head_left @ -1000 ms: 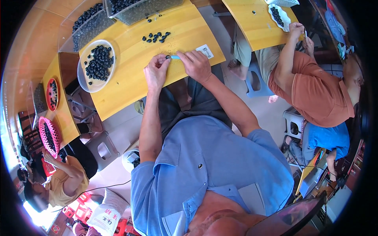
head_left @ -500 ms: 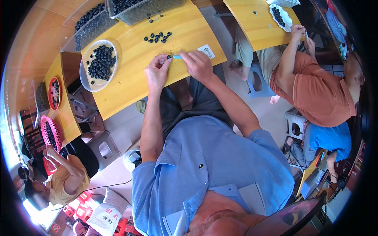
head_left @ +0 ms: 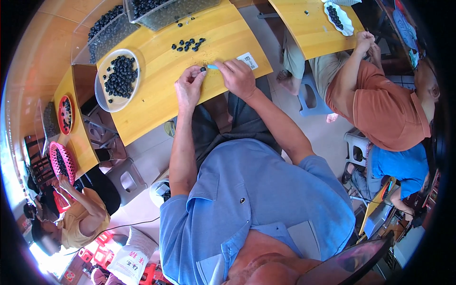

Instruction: The person sorts small black plastic or rubber components by hand, inspecting them with an inspection tool at a workbench.

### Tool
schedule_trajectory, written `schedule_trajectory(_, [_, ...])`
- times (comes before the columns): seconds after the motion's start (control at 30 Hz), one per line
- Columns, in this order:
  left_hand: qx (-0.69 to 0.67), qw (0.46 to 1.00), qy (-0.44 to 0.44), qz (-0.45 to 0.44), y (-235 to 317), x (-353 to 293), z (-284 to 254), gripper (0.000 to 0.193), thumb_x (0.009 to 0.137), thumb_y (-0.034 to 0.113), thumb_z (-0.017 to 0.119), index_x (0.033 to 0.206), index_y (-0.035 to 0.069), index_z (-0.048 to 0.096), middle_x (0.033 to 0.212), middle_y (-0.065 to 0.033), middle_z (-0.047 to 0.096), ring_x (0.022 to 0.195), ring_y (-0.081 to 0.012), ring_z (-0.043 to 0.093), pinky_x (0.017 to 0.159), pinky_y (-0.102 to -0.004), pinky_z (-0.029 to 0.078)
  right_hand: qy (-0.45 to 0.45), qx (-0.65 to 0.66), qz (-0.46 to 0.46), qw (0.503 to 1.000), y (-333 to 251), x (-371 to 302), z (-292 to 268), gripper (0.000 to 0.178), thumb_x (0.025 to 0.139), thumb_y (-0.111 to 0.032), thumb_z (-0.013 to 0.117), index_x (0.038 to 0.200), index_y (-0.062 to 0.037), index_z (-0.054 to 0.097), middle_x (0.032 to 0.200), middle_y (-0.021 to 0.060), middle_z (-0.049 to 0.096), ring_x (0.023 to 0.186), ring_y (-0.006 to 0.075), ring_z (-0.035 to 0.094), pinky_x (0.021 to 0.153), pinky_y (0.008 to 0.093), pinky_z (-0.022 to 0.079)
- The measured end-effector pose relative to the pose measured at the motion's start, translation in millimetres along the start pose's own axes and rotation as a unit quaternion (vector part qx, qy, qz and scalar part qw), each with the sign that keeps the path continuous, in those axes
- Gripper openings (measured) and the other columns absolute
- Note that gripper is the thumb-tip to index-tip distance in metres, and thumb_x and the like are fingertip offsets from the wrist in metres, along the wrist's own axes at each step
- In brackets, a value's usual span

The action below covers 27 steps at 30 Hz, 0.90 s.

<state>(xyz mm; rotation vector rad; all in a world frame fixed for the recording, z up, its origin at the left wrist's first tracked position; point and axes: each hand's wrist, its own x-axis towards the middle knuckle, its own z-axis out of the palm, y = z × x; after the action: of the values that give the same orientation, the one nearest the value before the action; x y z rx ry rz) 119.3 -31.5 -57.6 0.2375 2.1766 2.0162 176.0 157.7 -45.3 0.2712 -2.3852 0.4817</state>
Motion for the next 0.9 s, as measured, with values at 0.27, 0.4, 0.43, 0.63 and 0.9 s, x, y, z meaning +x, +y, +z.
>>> schedule_trajectory(0.27, [0.059,0.998,0.013,0.004,-0.8,0.0,0.5,0.019,0.098,0.003,0.078,0.115,-0.004,0.073,0.095,-0.002,0.074,0.083,-0.0065,0.064,0.074,-0.0219,0.053,0.01,0.006,-0.023,1.0,-0.4,-0.8,-2.1,0.032,0.083,-0.008,0.071,0.115,-0.0079,0.075,0.079,0.0059,0.056,0.074,0.0246,0.062,0.067,0.0393,0.051])
schedule_trajectory(0.4, [0.064,0.998,0.008,0.005,1.2,0.7,1.3,0.02,0.098,0.003,0.077,0.115,-0.004,0.073,0.097,-0.0029,0.075,0.084,-0.0066,0.065,0.075,-0.0219,0.053,0.005,0.006,-0.026,1.0,1.0,-0.8,-2.2,0.032,0.083,-0.008,0.071,0.114,-0.0078,0.075,0.079,0.0056,0.056,0.074,0.0244,0.062,0.066,0.0389,0.051])
schedule_trajectory(0.43, [0.064,0.998,0.008,0.005,1.1,0.9,1.1,0.02,0.098,0.003,0.077,0.115,-0.004,0.073,0.097,-0.0029,0.075,0.084,-0.0066,0.065,0.075,-0.0219,0.053,0.005,0.006,-0.026,1.0,0.9,-0.5,-2.3,0.032,0.083,-0.008,0.071,0.114,-0.0078,0.075,0.079,0.0056,0.056,0.074,0.0244,0.062,0.066,0.0389,0.051])
schedule_trajectory(0.63, [0.059,0.998,0.001,0.008,-1.2,1.9,0.4,0.019,0.098,0.002,0.077,0.116,-0.004,0.073,0.097,-0.0033,0.075,0.085,-0.0066,0.065,0.075,-0.0219,0.053,0.005,0.002,-0.027,1.0,1.5,-0.1,-1.5,0.031,0.083,-0.008,0.07,0.114,-0.0072,0.075,0.079,0.0059,0.056,0.074,0.024,0.061,0.066,0.0385,0.051])
schedule_trajectory(0.9, [0.04,0.999,0.004,0.012,-3.7,0.5,-0.2,0.018,0.098,0.002,0.076,0.115,-0.003,0.073,0.092,-0.0003,0.071,0.077,-0.0044,0.059,0.066,-0.02,0.047,0.013,0.01,-0.022,1.0,-1.3,0.7,-2.8,0.032,0.082,-0.007,0.069,0.113,-0.0066,0.075,0.08,0.0064,0.056,0.074,0.0245,0.062,0.067,0.039,0.052])
